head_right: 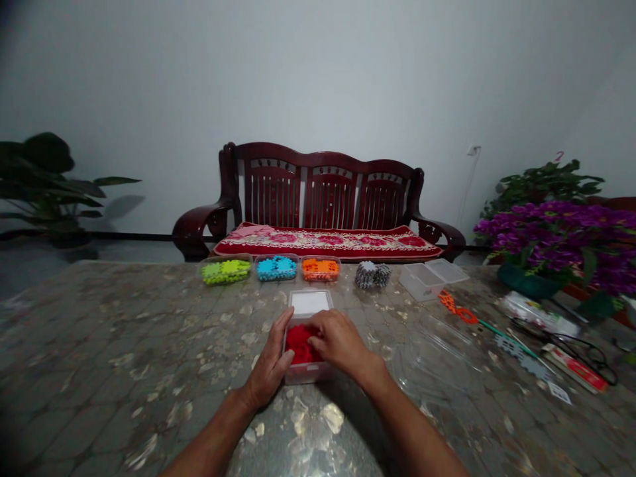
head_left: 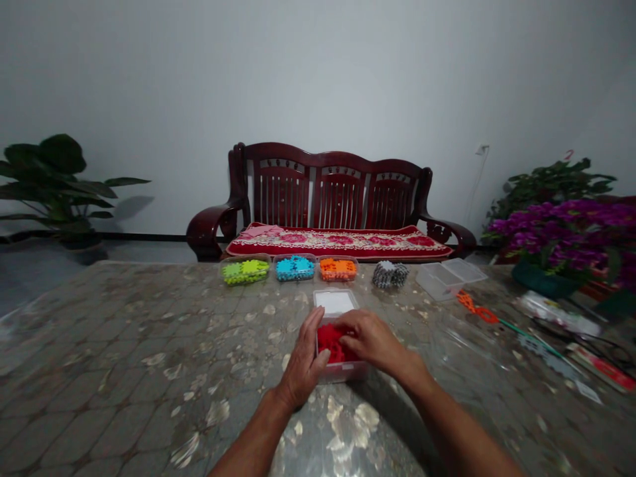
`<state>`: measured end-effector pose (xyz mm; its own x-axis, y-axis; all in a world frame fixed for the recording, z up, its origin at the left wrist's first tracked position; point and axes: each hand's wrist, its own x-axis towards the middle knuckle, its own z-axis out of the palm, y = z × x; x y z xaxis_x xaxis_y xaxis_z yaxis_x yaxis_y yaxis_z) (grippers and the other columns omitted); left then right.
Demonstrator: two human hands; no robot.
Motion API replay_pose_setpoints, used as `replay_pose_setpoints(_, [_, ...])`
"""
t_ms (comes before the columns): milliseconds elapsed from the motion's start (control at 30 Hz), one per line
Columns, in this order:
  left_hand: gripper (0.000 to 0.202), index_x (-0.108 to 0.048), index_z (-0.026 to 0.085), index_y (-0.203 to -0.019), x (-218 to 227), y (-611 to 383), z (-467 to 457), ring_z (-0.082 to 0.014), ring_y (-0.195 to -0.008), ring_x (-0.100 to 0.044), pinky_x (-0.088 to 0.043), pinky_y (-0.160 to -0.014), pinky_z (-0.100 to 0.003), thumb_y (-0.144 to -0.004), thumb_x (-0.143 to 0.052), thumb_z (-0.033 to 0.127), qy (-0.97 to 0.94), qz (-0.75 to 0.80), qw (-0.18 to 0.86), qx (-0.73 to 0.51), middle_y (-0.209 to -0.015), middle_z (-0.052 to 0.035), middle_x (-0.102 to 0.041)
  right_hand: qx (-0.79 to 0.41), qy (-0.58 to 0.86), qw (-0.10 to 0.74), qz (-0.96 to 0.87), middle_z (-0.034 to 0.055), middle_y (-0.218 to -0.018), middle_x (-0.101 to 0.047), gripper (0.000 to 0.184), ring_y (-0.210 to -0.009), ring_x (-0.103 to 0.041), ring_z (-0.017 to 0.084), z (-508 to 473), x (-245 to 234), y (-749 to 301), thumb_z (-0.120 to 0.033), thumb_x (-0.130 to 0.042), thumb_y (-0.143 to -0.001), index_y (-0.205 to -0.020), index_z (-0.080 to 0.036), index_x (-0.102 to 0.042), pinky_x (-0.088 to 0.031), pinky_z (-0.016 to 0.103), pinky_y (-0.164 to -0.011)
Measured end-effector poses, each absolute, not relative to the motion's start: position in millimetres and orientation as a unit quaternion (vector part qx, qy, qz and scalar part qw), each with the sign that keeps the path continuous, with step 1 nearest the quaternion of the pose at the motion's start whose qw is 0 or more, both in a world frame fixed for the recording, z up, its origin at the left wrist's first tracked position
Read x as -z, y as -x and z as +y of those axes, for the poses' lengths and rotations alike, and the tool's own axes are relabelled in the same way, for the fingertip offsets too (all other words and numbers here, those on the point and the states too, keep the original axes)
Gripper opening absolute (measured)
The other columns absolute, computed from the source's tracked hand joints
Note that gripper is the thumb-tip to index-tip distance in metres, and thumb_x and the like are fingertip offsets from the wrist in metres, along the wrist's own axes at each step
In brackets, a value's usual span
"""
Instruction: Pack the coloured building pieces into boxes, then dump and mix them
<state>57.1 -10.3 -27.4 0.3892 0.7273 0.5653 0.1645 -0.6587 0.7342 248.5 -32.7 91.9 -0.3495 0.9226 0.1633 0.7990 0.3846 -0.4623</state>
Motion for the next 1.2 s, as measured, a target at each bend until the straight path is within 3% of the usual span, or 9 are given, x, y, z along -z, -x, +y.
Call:
replay_pose_setpoints(200, [0.065,-0.020,0.024,-0.162,26.3,-56.1,-10.2,-0.0319,-0.156,-0.023,-0.022,-0.127,-0.054,-0.102,-0.041,0.038,-0.780,0.288,0.293,-0.473,-0.168,-0.0127,-0.025,-0.143,0.531,0.232,-0.802,0.0038,-0.099,-0.079,0.024,-0.096,-0.068,0.021,-35.0,-84.2,-254.6,-0.014,-0.062,-0.085,-0.100,-0.024,-0.079,-0.047,0.035,-0.093])
replay_pose_setpoints(467, [0.064,-0.020,0.024,-0.162,25.1,-56.2,-10.8,-0.0305,-0.156,-0.022,-0.021,-0.127,-0.054,-0.102,-0.039,0.036,-0.783,0.289,0.289,-0.469,-0.168,-0.0125,-0.023,-0.128,0.540,0.401,-0.729,0.0063,-0.111,-0.078,0.030,-0.108,-0.067,0.024,-46.0,-57.3,-279.0,-0.023,-0.053,-0.091,-0.105,-0.027,-0.079,-0.049,0.044,-0.100])
replay_pose_setpoints(667, [0.053,-0.041,0.026,-0.153,18.2,-55.0,-14.5,-0.0322,-0.153,-0.027,-0.025,-0.124,-0.057,-0.101,-0.040,0.036,-0.782,0.307,0.290,-0.459,-0.165,-0.0130,-0.026,-0.131,0.513,0.424,-0.734,0.0062,-0.121,-0.075,0.034,-0.117,-0.063,0.026,-50.8,-44.8,-281.1,-0.019,-0.053,-0.088,-0.101,-0.031,-0.081,-0.045,0.049,-0.107])
replay_pose_setpoints(833, [0.039,-0.063,0.024,-0.130,14.4,-52.1,-19.6,-0.0327,-0.151,-0.032,-0.029,-0.122,-0.057,-0.101,-0.040,0.034,-0.788,0.297,0.260,-0.472,-0.160,-0.0118,-0.035,-0.169,0.584,0.559,-0.564,0.0116,-0.113,-0.077,0.029,-0.111,-0.067,0.029,-43.6,-10.7,-288.9,-0.037,-0.057,-0.087,-0.096,-0.023,-0.080,-0.049,0.050,-0.105])
replay_pose_setpoints(967, [0.038,-0.070,0.024,-0.121,13.7,-53.1,-21.4,-0.0327,-0.149,-0.034,-0.031,-0.121,-0.057,-0.100,-0.039,0.033,-0.791,0.309,0.255,-0.463,-0.157,-0.0109,-0.040,-0.262,0.603,0.583,-0.477,0.0125,-0.105,-0.079,0.042,-0.101,-0.071,0.031,-44.0,10.4,-290.7,-0.054,-0.065,-0.080,-0.100,-0.019,-0.079,-0.053,0.050,-0.098])
replay_pose_setpoints(1067, [0.039,-0.068,0.024,-0.125,13.6,-54.1,-20.9,-0.0329,-0.148,-0.035,-0.032,-0.120,-0.057,-0.100,-0.039,0.034,-0.789,0.321,0.263,-0.453,-0.158,-0.0114,-0.040,-0.314,0.585,0.592,-0.458,0.0131,-0.111,-0.079,0.053,-0.105,-0.071,0.031,-44.6,13.3,-286.3,-0.064,-0.065,-0.080,-0.106,-0.019,-0.078,-0.054,0.049,-0.098])
replay_pose_setpoints(1200, [0.047,-0.053,0.023,-0.143,14.4,-54.6,-19.2,-0.0327,-0.149,-0.035,-0.032,-0.120,-0.057,-0.100,-0.040,0.038,-0.784,0.320,0.262,-0.462,-0.161,-0.0143,-0.034,-0.362,0.554,0.599,-0.452,0.0134,-0.119,-0.076,0.064,-0.110,-0.070,0.032,-43.0,12.5,-279.1,-0.073,-0.060,-0.081,-0.114,-0.020,-0.074,-0.054,0.048,-0.099])
